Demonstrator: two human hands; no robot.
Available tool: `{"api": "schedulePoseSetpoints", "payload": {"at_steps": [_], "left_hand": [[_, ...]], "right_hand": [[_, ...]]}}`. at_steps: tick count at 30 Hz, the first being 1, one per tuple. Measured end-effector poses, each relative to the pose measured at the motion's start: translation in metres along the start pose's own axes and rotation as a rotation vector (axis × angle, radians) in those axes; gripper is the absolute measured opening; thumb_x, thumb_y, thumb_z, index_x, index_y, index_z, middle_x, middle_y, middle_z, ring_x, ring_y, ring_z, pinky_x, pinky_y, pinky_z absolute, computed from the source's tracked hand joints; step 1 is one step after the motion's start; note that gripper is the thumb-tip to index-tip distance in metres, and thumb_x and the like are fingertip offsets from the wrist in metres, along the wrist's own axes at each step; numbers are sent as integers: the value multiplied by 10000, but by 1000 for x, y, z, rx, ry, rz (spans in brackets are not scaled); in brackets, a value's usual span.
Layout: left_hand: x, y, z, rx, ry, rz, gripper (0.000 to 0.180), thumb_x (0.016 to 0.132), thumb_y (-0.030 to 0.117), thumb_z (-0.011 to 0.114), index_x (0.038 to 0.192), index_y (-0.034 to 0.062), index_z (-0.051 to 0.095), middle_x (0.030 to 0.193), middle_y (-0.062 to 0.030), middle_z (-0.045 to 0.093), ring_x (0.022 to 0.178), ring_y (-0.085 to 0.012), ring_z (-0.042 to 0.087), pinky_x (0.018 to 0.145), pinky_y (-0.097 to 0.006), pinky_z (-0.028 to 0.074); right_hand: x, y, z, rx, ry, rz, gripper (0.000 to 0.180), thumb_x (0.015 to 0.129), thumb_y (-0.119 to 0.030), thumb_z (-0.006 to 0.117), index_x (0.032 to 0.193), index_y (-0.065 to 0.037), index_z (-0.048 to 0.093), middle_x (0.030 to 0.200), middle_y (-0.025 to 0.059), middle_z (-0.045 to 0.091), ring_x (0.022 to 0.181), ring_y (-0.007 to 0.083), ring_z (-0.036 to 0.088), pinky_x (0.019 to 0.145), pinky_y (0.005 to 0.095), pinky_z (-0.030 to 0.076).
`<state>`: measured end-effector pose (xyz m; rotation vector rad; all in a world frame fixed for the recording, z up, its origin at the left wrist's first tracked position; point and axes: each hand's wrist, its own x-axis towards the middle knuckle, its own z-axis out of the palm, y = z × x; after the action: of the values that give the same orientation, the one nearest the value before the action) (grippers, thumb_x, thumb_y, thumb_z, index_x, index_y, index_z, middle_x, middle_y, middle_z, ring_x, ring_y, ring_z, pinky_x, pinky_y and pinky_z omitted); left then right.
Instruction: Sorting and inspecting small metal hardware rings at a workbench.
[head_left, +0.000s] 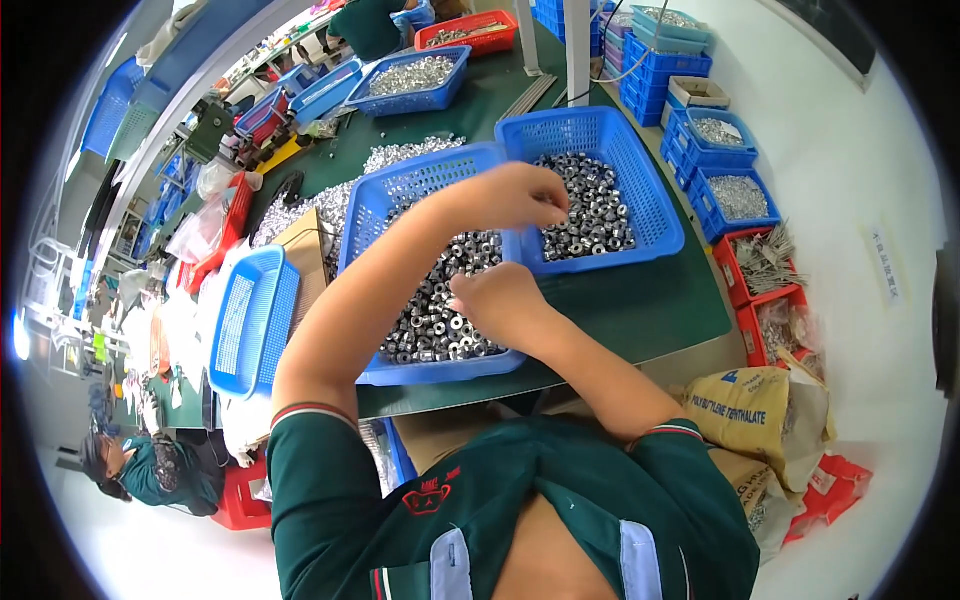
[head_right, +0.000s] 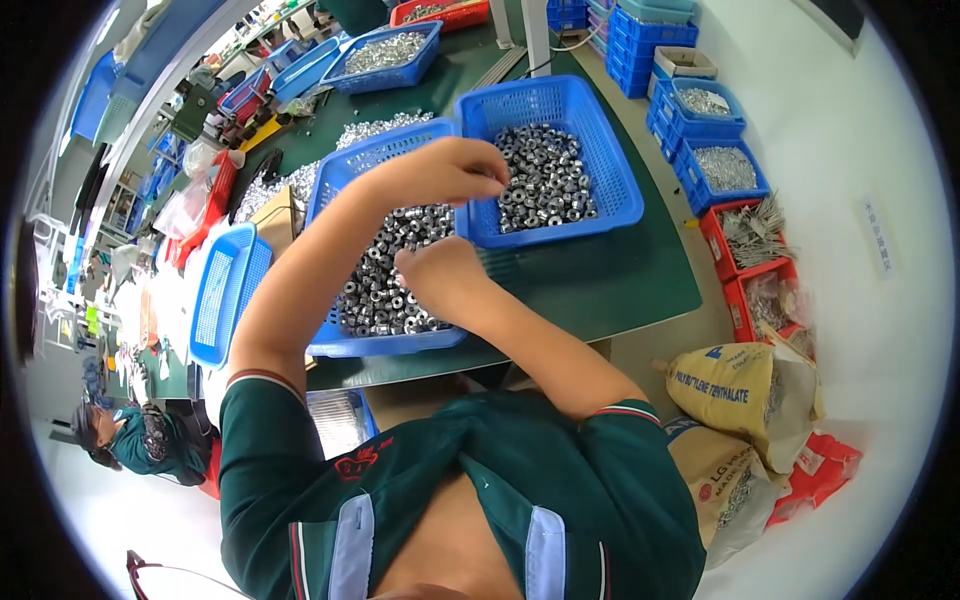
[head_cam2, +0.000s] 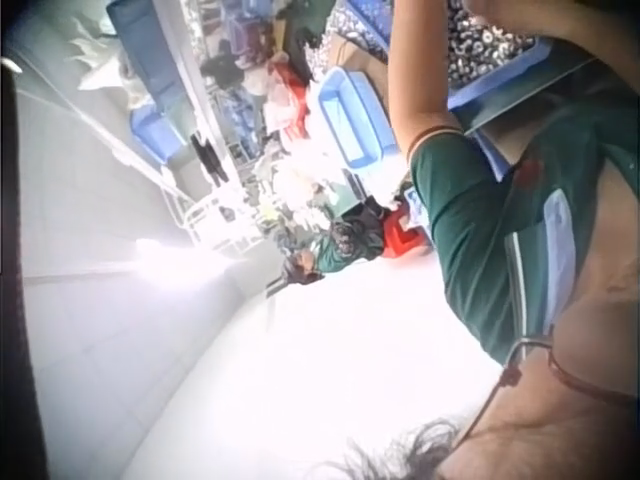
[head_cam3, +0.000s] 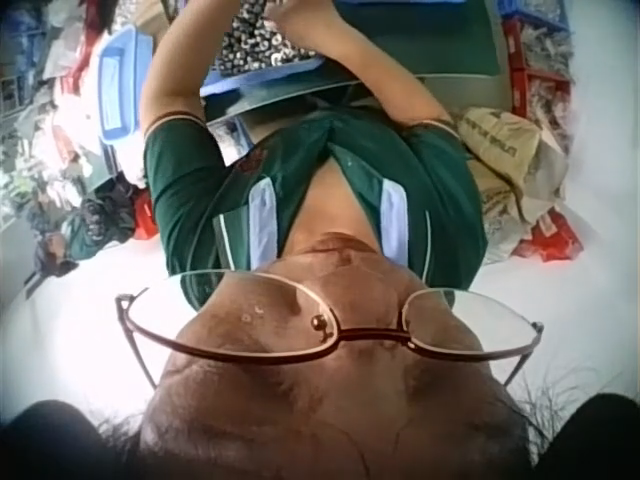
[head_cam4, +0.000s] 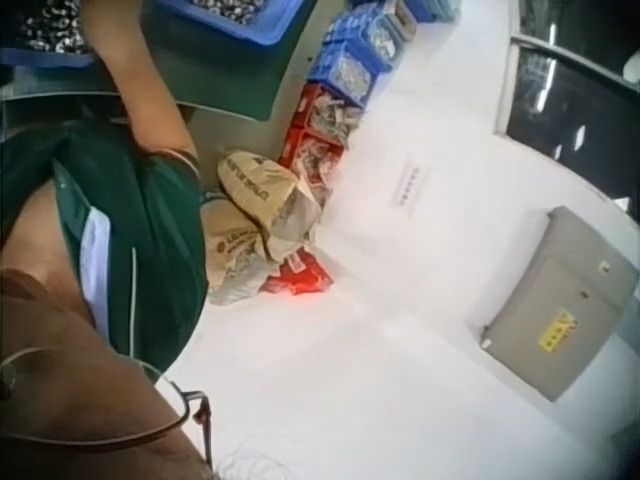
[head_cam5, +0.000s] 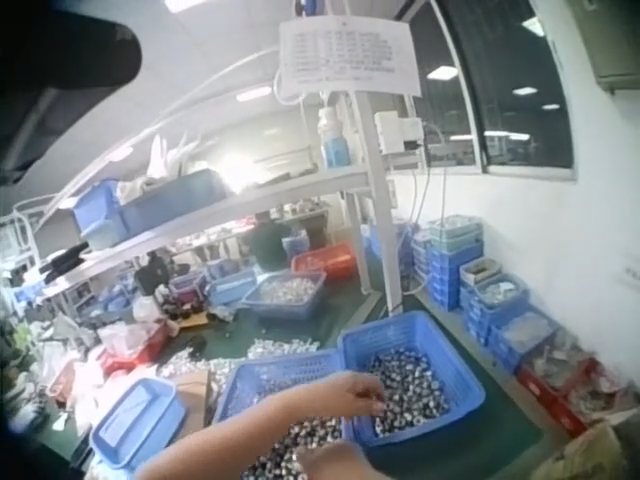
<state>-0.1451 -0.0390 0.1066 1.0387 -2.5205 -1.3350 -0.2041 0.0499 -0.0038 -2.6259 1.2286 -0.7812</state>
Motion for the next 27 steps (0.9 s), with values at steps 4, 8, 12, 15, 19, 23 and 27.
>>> {"api": "schedulePoseSetpoints", "payload": {"at_steps": [4, 8, 12, 15, 19, 23, 27], "left_hand": [[63, -50, 36, 658, -148, 171, 223, 758, 133, 677, 979, 100, 669, 895, -97, 673, 843, -280, 639, 716, -397, 503], [67, -60, 54, 766, -171, 97, 211, 753, 116, 660, 962, 131, 686, 909, -124, 671, 894, -326, 630, 780, -435, 491], [45, -69, 40, 594, 173, 262, 267, 745, 131, 674, 1010, 151, 689, 980, -123, 634, 933, -327, 613, 811, -426, 490], [8, -61, 7, 520, 542, 427, 203, 766, 134, 673, 966, 98, 675, 978, -127, 618, 927, -328, 601, 804, -406, 493], [-60, -64, -16, 461, 739, 210, 163, 815, 113, 659, 965, 51, 661, 837, -116, 643, 706, -243, 611, 671, -330, 490], [-100, -100, 4, 379, 435, -13, 175, 801, 102, 650, 959, 27, 661, 856, -137, 674, 795, -257, 659, 715, -343, 508], [-102, -129, 39, 380, 231, -2, 224, 739, 114, 657, 959, 76, 683, 859, -143, 646, 824, -325, 624, 747, -408, 495]], "right_hand": [[1, -5, 2, 26, -29, -3, 163, 805, -193, 617, 896, -58, 610, 703, 122, 635, 648, 317, 632, 573, 450, 475], [1, -5, 11, 110, 292, -49, 205, 796, -189, 613, 958, -64, 632, 781, 125, 652, 689, 318, 639, 609, 437, 488], [0, -8, 2, 62, -32, 31, 159, 807, -236, 610, 852, -88, 648, 732, 115, 647, 675, 314, 635, 582, 437, 482], [-2, -5, -7, 88, 22, 48, 162, 818, -238, 615, 796, -77, 617, 679, 140, 617, 644, 347, 615, 561, 450, 466], [0, -1, -5, 491, 456, 149, 162, 864, -196, 631, 830, -49, 574, 669, 180, 605, 625, 388, 595, 534, 459, 448], [0, -3, -7, 658, 388, 260, 164, 908, -182, 609, 858, -30, 571, 598, 105, 560, 512, 209, 555, 489, 318, 419], [-2, -4, -4, 663, 348, 279, 160, 904, -170, 616, 864, -21, 576, 602, 88, 558, 507, 160, 528, 487, 295, 413]]}}
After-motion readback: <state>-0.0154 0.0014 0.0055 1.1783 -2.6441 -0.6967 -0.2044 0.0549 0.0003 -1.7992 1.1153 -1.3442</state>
